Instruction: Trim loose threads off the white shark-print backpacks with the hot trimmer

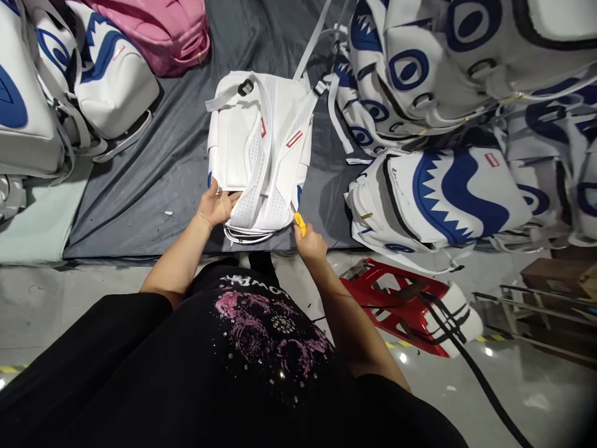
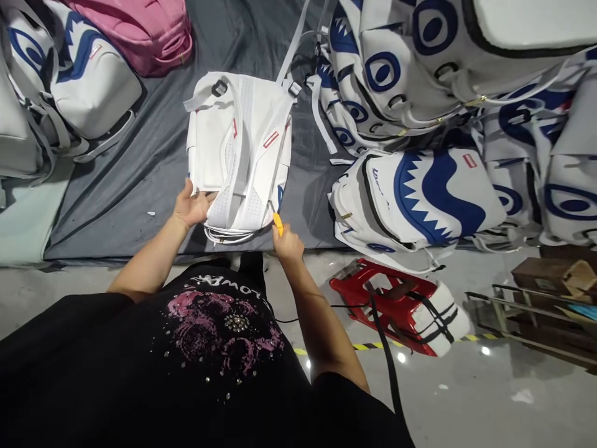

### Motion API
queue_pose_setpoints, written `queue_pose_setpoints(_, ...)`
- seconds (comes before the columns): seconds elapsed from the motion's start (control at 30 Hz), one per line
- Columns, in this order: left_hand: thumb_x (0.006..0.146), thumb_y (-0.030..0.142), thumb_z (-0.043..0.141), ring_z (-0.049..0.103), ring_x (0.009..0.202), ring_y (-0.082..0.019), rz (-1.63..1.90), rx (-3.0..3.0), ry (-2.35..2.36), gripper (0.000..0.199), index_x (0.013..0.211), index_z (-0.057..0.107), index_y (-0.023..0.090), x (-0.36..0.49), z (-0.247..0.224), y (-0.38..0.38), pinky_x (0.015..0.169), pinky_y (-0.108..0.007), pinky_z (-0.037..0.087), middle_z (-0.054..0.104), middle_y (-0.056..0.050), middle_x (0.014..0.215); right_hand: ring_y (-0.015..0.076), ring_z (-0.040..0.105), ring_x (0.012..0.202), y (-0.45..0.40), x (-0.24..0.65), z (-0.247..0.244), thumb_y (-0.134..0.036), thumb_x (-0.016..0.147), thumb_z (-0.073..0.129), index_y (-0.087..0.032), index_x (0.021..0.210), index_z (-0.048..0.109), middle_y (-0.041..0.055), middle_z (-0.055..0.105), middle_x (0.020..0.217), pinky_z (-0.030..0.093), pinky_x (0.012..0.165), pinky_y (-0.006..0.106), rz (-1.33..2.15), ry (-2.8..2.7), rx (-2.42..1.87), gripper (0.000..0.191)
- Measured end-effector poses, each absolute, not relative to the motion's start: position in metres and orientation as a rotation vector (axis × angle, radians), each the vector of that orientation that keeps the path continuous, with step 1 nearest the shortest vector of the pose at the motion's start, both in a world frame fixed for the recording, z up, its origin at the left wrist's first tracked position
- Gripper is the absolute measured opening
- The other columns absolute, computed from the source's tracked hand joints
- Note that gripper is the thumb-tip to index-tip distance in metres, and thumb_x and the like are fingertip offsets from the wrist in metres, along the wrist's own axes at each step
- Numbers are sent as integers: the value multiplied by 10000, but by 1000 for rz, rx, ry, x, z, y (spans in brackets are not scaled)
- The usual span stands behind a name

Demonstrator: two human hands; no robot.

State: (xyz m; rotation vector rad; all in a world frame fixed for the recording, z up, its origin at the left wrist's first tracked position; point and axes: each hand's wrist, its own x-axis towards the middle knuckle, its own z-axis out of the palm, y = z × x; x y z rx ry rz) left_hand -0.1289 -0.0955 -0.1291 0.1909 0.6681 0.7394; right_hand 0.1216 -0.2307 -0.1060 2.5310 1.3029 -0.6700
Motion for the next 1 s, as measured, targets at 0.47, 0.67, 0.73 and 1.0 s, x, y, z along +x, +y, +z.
queue_pose_setpoints(0.47, 961, 731, 266, 660, 1216, -316, 698, 175, 536, 761, 1363, 556, 154, -128, -143, -95, 1091, -528, 453, 725, -176, 1180, 227, 712, 879, -340, 64, -68, -448, 1074, 379, -187, 1187, 609, 94, 759, 961, 297, 632, 277, -847, 1428, 2236, 366)
queue_pose_setpoints(0.67, 986, 661, 313, 652, 1229, -321, 699, 135, 508, 690, 1351, 561, 129, -124, -140, -98, 1114, -529, 432, 731, -185, 1183, 250, 729, 910, -316, 62, -69, -469, 1074, 358, -187, 1197, 603, 105, 759, 958, 358, 667, 289, -816, 1479, 2150, 394)
queue_pose_setpoints(0.73, 991, 642, 328, 655, 1225, -318, 710, 111, 517, 664, 1338, 566, 129, -124, -140, -101, 1123, -520, 425, 727, -185, 1200, 261, 727, 951, -310, 63, -69, -477, 1072, 353, -178, 1189, 604, 118, 756, 995, 381, 686, 293, -863, 1447, 2098, 407)
queue_pose_setpoints(1.0, 1011, 576, 326, 679, 1178, -303, 741, 136, 512, 580, 1241, 603, 120, -127, -140, -107, 1123, -491, 424, 748, -169, 1119, 268, 714, 1004, -301, 91, -78, -509, 1064, 310, -192, 1178, 618, 124, 751, 1051, 418, 721, 298, -991, 1497, 1996, 457)
